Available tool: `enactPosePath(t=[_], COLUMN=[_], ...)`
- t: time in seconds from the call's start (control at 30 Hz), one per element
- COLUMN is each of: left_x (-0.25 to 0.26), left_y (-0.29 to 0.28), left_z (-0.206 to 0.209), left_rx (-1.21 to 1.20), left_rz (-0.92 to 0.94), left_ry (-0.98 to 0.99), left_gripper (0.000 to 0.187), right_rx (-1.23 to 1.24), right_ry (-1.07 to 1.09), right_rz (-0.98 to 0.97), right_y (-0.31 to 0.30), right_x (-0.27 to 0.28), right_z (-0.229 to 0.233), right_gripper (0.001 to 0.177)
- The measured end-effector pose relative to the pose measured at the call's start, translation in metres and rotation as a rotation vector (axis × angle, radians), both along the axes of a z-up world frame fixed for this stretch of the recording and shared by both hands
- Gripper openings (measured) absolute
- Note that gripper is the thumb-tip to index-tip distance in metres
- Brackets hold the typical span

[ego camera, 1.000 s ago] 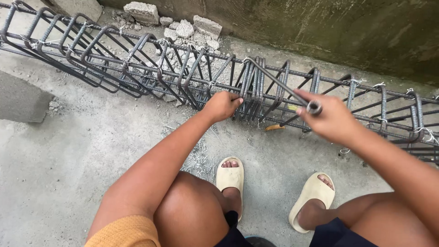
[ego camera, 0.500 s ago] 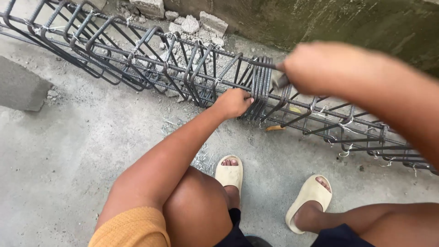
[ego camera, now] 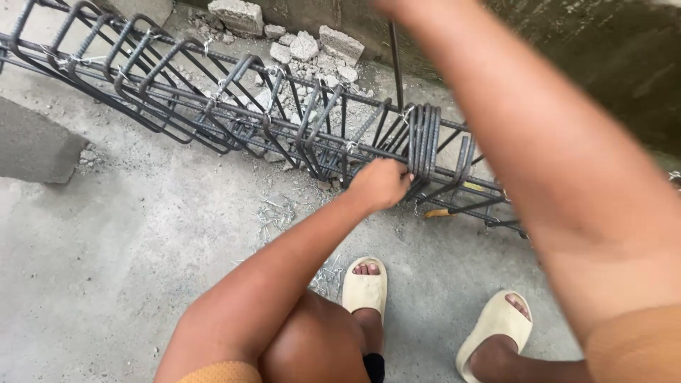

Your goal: Tying steel rebar intersections using wire and a manual twisting tool

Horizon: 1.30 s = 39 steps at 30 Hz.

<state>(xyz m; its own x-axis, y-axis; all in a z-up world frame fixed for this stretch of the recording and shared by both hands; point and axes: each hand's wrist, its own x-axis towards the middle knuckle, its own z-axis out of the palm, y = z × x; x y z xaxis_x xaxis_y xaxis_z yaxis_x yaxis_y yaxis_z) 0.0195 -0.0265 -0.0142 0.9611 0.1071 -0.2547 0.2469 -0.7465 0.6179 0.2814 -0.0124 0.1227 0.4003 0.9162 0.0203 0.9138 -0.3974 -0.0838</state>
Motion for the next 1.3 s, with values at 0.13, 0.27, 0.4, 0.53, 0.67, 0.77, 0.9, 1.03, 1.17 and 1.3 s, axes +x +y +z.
enactPosePath(t=[0.13, 0.27, 0.4, 0.53, 0.67, 0.77, 0.9, 1.03, 1.17, 1.3], left_x=[-0.007, -0.013, -0.010, -0.009, 0.007, 0.009, -0.008, 0.017, 0.017, 0.017], left_y=[-0.005, -0.003, 0.004, 0.003, 0.003, 0.004, -0.015, -0.003, -0.004, -0.005], left_z=[0.011, 0.030, 0.018, -0.008, -0.011, 0.002, -0.015, -0.023, -0.024, -0.008], left_rx=[0.006, 0.042, 0.039, 0.022, 0.041, 0.057, 0.033, 0.059, 0.065, 0.095], left_rz=[0.036, 0.028, 0.050, 0.081, 0.092, 0.107, 0.125, 0.142, 0.125, 0.103], left_ry=[-0.004, 0.013, 0.037, 0.068, 0.058, 0.047, 0.122, 0.086, 0.077, 0.080], left_gripper=[0.034, 0.034, 0.037, 0.040, 0.043, 0.045, 0.048, 0.049, 0.047, 0.047], right_rx=[0.145, 0.057, -0.307, -0.033, 0.100, 0.154, 0.387, 0.492, 0.481, 0.451], right_ry=[0.104, -0.275, -0.150, -0.187, -0.365, -0.534, -0.685, -0.715, -0.543, -0.404], right_rz=[-0.052, 0.346, 0.599, 0.817, 0.880, 0.902, 0.759, 0.505, 0.315, 0.120], right_y=[0.052, 0.123, 0.098, 0.084, 0.059, 0.036, 0.062, 0.056, -0.027, -0.172], right_x=[-0.094, -0.163, -0.230, -0.248, -0.260, -0.252, -0.177, -0.132, -0.108, -0.063], right_z=[0.013, -0.006, -0.014, -0.064, -0.094, -0.056, -0.017, 0.029, 0.029, 0.042], right_gripper=[0.025, 0.020, 0.026, 0.030, 0.032, 0.028, 0.032, 0.008, 0.011, 0.013])
